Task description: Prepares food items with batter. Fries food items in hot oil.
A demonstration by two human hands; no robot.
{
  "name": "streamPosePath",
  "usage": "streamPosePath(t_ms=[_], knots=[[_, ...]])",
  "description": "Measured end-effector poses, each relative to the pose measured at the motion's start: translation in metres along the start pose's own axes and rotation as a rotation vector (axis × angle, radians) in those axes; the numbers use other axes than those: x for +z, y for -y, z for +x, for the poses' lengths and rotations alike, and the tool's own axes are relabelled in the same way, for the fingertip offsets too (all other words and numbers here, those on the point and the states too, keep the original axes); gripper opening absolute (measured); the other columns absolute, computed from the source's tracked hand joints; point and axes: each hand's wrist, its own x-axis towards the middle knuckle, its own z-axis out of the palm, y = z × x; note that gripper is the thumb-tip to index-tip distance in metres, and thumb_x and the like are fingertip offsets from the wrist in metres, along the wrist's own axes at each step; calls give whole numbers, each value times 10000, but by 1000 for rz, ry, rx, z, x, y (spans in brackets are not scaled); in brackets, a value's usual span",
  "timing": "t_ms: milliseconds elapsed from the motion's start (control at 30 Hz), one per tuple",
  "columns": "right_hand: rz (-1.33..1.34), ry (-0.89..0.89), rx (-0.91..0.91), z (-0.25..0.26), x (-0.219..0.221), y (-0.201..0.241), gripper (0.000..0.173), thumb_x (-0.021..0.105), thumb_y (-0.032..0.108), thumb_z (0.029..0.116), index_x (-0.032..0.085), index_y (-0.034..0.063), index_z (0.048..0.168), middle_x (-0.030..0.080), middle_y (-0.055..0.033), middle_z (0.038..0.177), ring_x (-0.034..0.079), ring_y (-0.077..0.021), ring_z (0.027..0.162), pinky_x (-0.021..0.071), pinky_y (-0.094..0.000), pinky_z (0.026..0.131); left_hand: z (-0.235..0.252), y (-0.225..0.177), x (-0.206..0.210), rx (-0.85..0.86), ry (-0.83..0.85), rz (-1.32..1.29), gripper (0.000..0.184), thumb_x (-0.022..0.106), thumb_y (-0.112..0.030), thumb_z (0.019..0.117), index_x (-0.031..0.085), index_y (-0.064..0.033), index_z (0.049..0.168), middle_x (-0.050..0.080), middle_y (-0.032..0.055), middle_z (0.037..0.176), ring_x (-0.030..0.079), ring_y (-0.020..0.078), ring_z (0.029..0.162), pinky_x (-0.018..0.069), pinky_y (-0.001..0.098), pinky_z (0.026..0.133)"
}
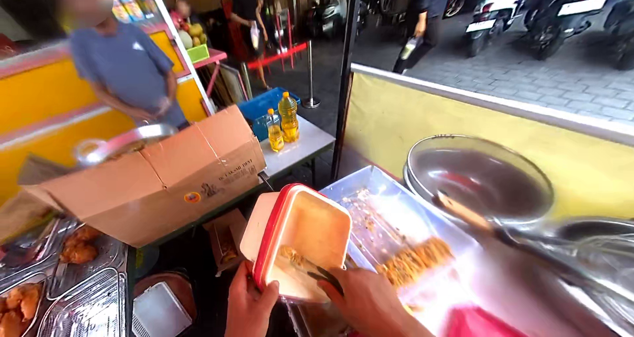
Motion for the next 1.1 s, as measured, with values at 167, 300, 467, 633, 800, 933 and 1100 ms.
streamPosePath(t_ms=[167, 300, 467, 633, 800, 933, 1100], knots=[[75, -46, 62, -1, -12, -12, 670, 403, 723, 979, 713, 133, 1041, 717, -133, 878, 718, -364, 878, 558, -614, 730, -5, 8, -6, 2, 5, 24, 308, 691, -73, 806, 560, 14, 1070, 673, 117, 939, 700, 215, 845, 621, 349, 685], [-202, -398, -214, -12, 0, -12, 600, 464, 662, 985, 722, 123, 1044, 692, -79, 739, 713, -302, 666, 567, -519, 547, -4, 3, -10, 2, -8, 56, 311, 690, -81, 808, 568, 14, 1077, 687, 123, 962, 711, 220, 871, 628, 352, 718], [-264, -169, -248, -4, 25, 2, 559, 452, 527, 1048, 697, 35, 1148, 729, -174, 865, 737, -385, 839, 581, -568, 722, -6, 3, -16, 45, -4, 77, 302, 695, -72, 802, 563, 9, 1061, 676, 119, 964, 702, 216, 881, 621, 339, 727], [218, 220, -17, 11, 17, -2, 724, 356, 736, 992, 720, 111, 966, 700, -133, 894, 696, -336, 918, 545, -608, 797, -11, 7, -24, 23, -47, 139, 289, 698, -87, 796, 563, -11, 1040, 669, 95, 928, 692, 195, 852, 612, 320, 704], [-82, 11, -102, -15, -8, 5, 705, 377, 738, 980, 691, 119, 1101, 714, -128, 861, 724, -359, 850, 568, -591, 708, -11, 9, -31, -7, -61, 160, 298, 702, -91, 796, 569, -12, 1050, 677, 99, 943, 700, 195, 868, 616, 323, 714], [-237, -222, -293, -7, 11, 8, 624, 436, 641, 1013, 701, 82, 1096, 714, -112, 817, 733, -331, 792, 591, -527, 660, -11, 13, -32, 25, -29, 152, 310, 709, -98, 793, 563, -16, 1053, 667, 99, 960, 694, 197, 886, 617, 321, 727], [-74, 86, -159, 17, 22, 15, 652, 329, 628, 1044, 678, 76, 1053, 714, -171, 906, 719, -388, 926, 559, -596, 769, -14, 13, -29, 84, 10, 106, 318, 713, -80, 809, 534, -5, 1060, 658, 98, 957, 700, 193, 861, 626, 319, 690]])
